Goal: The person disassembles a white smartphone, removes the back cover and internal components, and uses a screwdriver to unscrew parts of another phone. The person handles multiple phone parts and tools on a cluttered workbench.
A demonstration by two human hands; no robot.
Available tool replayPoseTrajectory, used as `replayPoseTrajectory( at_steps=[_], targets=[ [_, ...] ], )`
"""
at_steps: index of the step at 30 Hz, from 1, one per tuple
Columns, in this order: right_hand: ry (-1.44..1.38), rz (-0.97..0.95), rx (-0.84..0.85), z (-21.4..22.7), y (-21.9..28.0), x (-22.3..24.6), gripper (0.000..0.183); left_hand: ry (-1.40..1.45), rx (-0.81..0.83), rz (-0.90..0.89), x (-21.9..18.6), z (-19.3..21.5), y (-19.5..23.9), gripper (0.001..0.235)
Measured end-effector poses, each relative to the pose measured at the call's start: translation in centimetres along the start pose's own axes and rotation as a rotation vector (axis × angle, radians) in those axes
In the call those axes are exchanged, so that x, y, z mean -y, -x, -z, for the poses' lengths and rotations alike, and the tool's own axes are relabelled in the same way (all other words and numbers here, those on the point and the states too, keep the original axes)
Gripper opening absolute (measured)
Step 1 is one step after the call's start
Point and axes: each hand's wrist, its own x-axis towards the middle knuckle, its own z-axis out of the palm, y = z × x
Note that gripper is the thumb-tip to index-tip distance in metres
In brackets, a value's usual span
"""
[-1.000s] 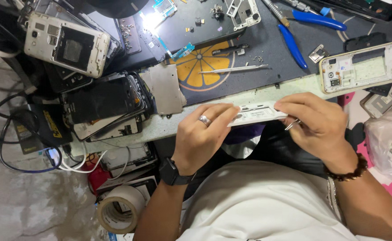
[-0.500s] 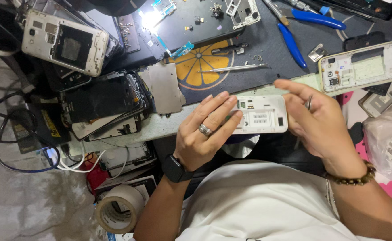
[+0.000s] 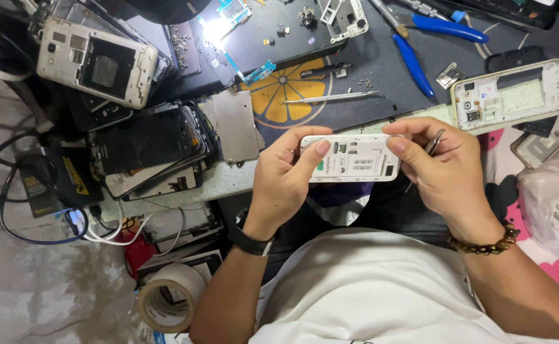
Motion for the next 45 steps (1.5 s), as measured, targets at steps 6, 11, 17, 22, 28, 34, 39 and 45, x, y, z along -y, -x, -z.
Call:
replayPoseTrajectory(
  at_steps=[6, 11, 17, 22, 28, 34, 39, 45],
  targets=[
    [0.273, 0.030, 0.134, 0.3, -1.3, 2.5, 0.033, -0.026, -0.099, -0.074, 0.6, 1.0, 0.4, 0.021],
    [0.551, 0.221, 0.069, 0.4, -2.8, 4.1, 0.031, 0.081, -0.146, -0.093, 0.4, 2.5, 0.2, 0.021],
    [1.051, 0.693, -0.073, -1.2, -5.0, 2.6, 0.028, 0.094, -0.137, -0.053, 0.8, 2.6, 0.8, 0.021],
    [1.157, 0.794, -0.135, -2.0, -6.3, 1.1, 0.024, 0.118, -0.135, -0.052, 1.1, 2.5, 0.6, 0.020],
    [1.247, 0.851, -0.187, -2.9, -6.1, 1.6, 0.024, 0.093, -0.130, -0.064, 1.0, 2.4, 0.6, 0.020],
    [0.749, 0.685, 0.045, -2.8, -2.3, 3.5, 0.017, 0.076, -0.106, -0.117, 0.5, 1.7, 0.8, 0.019],
    [0.497, 0.169, 0.105, -1.5, -0.6, 2.9, 0.022, 0.080, -0.033, -0.123, 0.1, 0.4, 0.2, 0.018],
    [0.392, 0.144, 0.086, 0.6, 0.2, 1.8, 0.015, -0.185, 0.059, -0.073, -1.0, -0.8, -0.1, 0.018]
  ],
)
